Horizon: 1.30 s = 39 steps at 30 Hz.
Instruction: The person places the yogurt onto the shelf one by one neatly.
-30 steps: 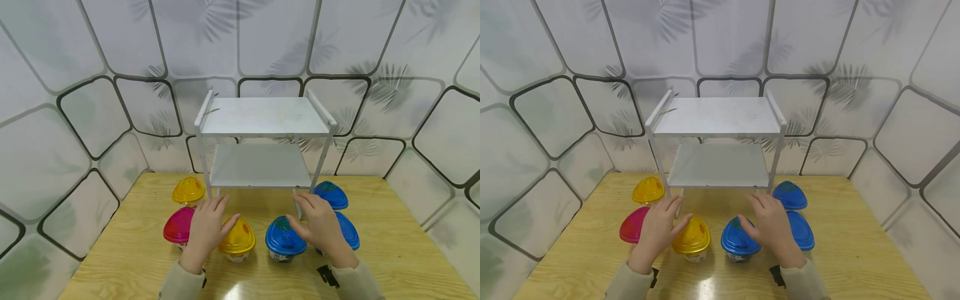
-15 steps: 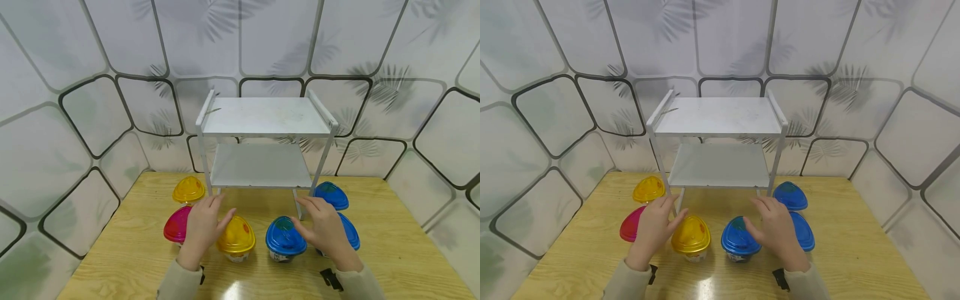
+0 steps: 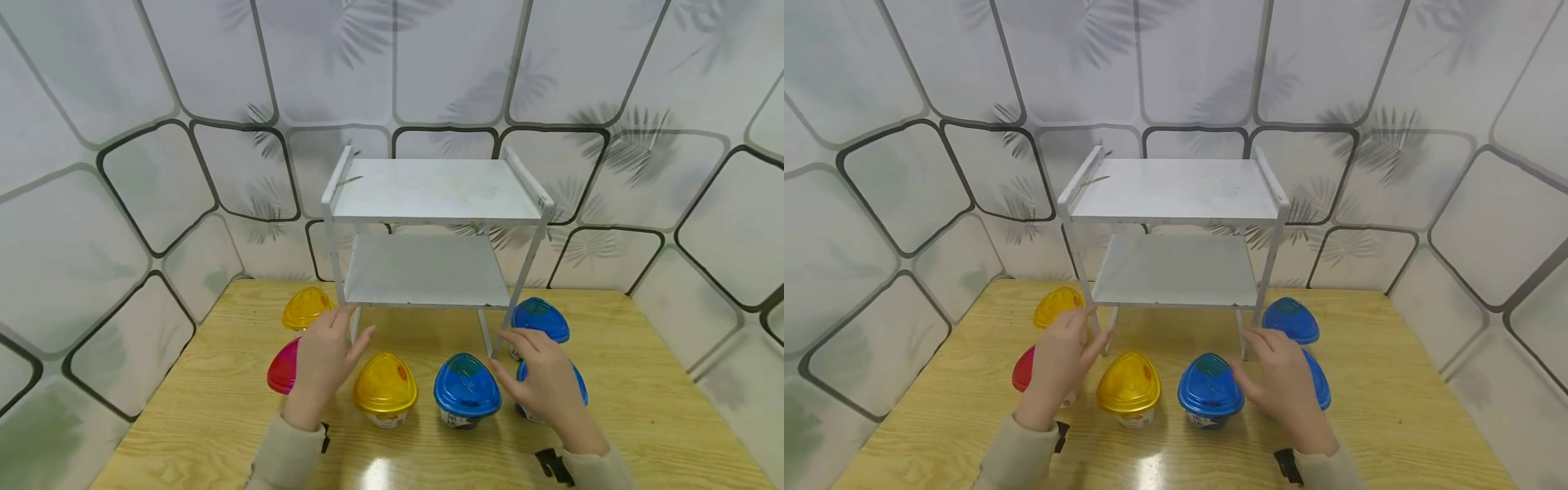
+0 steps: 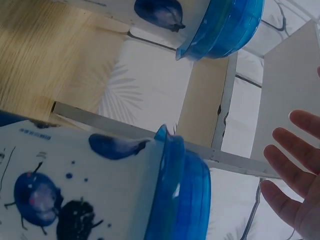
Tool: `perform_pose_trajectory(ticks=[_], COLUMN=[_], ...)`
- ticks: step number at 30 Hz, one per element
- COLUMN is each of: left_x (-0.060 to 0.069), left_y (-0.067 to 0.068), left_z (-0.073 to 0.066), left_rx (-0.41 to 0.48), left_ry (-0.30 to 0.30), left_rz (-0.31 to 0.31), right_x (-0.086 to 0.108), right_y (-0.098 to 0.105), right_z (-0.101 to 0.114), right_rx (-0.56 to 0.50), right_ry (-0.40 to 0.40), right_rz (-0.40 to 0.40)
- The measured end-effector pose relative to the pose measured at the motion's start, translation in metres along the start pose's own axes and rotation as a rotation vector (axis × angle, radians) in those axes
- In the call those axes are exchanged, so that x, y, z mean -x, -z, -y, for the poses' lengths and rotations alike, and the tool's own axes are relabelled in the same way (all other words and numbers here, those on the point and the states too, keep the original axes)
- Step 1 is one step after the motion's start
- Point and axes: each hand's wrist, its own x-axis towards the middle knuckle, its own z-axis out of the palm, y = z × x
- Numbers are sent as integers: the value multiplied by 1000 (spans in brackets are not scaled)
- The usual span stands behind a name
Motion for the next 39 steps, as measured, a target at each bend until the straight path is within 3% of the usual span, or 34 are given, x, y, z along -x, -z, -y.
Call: perform_pose_trajectory(ticks=[11, 19, 34, 39], left_x=[-10, -20, -35, -39], left_y=[5, 9, 9, 8], left_z=[8, 13, 18, 19], left_rx=[16, 32, 79, 101], left_ry=[44, 81, 136, 169], left_rz=[-91, -161, -159, -162], right_x=[12, 23, 44, 53], right_y=[8, 17, 24, 26], right_z=[-12, -17, -25, -27], right_rx=[-7, 2, -15, -40], right_ry=[-27, -100, -189, -265], right_rz=[-11, 10, -4, 10])
